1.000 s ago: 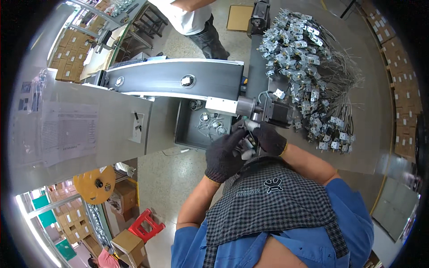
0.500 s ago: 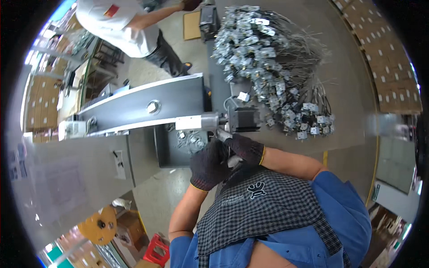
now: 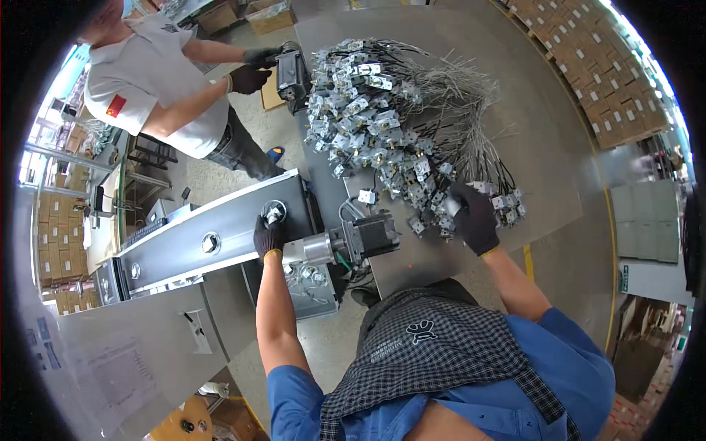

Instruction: Assembling and inspecting electronic cable bundles at a manual assembly station.

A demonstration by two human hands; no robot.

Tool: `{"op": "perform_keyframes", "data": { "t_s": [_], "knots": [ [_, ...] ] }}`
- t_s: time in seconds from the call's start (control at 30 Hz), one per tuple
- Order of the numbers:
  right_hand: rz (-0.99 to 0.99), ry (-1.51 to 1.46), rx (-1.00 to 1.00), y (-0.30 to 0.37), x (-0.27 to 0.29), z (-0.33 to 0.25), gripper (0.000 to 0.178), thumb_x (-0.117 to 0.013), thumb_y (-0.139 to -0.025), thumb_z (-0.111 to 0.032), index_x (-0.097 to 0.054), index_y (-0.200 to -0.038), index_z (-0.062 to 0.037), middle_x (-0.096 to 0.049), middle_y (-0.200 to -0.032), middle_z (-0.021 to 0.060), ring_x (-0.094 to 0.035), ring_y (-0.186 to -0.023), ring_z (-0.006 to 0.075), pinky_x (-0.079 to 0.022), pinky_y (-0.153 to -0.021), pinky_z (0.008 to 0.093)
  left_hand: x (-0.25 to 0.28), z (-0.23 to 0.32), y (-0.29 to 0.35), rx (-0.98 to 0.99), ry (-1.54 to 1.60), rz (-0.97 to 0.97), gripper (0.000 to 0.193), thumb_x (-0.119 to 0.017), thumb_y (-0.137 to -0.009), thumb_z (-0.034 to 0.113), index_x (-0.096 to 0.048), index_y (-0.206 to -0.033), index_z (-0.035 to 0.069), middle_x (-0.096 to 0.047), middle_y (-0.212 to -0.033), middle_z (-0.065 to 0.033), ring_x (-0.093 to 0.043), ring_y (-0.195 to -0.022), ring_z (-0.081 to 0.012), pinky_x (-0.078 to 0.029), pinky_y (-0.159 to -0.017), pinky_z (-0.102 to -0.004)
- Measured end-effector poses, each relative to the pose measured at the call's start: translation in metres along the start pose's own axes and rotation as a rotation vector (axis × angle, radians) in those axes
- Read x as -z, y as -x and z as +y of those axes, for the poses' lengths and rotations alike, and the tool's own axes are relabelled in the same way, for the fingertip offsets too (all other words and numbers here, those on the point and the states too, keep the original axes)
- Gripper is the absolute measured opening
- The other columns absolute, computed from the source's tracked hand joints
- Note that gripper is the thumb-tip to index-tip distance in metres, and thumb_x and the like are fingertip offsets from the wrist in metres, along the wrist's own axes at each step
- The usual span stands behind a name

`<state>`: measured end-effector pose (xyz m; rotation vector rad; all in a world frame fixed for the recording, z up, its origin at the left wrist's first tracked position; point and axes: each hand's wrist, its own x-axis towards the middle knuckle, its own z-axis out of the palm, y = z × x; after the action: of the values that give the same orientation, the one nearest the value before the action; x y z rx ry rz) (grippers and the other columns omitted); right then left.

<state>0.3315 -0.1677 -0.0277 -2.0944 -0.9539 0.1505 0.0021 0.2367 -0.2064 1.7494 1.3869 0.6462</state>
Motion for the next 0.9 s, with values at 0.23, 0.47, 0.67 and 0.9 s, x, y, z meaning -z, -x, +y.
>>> {"op": "perform_keyframes", "data": {
  "t_s": [0.23, 0.47, 0.67, 0.9],
  "knots": [
    [-0.532, -0.164, -0.202, -0.023, -0.085, 0.001, 0.047, -0.046, -0.105, -0.043, -0.063, -0.127, -0.0051, -0.07, -0.093, 0.0102, -0.064, -0.084, 0.0205, -0.051, -0.083, 0.0367, 0.0, 0.064, 0.07, 0.012, 0.147, -0.081, 0.052, -0.067, -0.096, 0.027, -0.057, -0.138, -0.002, -0.071, -0.117, -0.0168, -0.064, -0.101, -0.0204, -0.049, -0.091, -0.0327],
    [-0.803, -0.371, -0.292, -0.079, -0.169, 0.021, 0.038, -0.049, -0.096, -0.035, -0.065, -0.105, -0.0015, -0.069, -0.095, 0.0201, -0.063, -0.083, 0.0264, -0.046, -0.077, 0.0403, 0.016, 0.106, 0.163, -0.002, 0.48, 0.123, 0.038, -0.071, -0.095, 0.016, -0.065, -0.13, 0.004, -0.061, -0.075, 0.0003, -0.046, -0.055, -0.0045, -0.037, -0.049, -0.0219],
    [-0.715, -0.402, -0.621, -0.091, -0.205, 0.097, 0.047, -0.042, -0.102, -0.043, -0.07, -0.103, -0.0049, -0.073, -0.101, 0.0112, -0.067, -0.087, 0.0225, -0.05, -0.079, 0.0387, 0.02, 0.135, 0.2, 0.021, 0.524, 0.078, 0.048, -0.067, -0.081, -0.002, -0.066, -0.129, 0.005, -0.069, -0.097, -0.0046, -0.051, -0.058, -0.0066, -0.042, -0.049, -0.0228],
    [-0.268, -1.368, -0.29, -0.055, -0.063, -0.01, 0.025, -0.064, -0.091, -0.012, -0.065, -0.113, 0.0006, -0.073, -0.101, 0.0124, -0.071, -0.09, 0.0238, -0.057, -0.08, 0.0343, 0.032, 0.205, 0.259, 0.122, 0.64, -0.151, 0.042, -0.06, -0.089, 0.001, -0.063, -0.132, 0.002, -0.071, -0.099, -0.0075, -0.058, -0.064, -0.0102, -0.045, -0.053, -0.0228]
  ]
}}
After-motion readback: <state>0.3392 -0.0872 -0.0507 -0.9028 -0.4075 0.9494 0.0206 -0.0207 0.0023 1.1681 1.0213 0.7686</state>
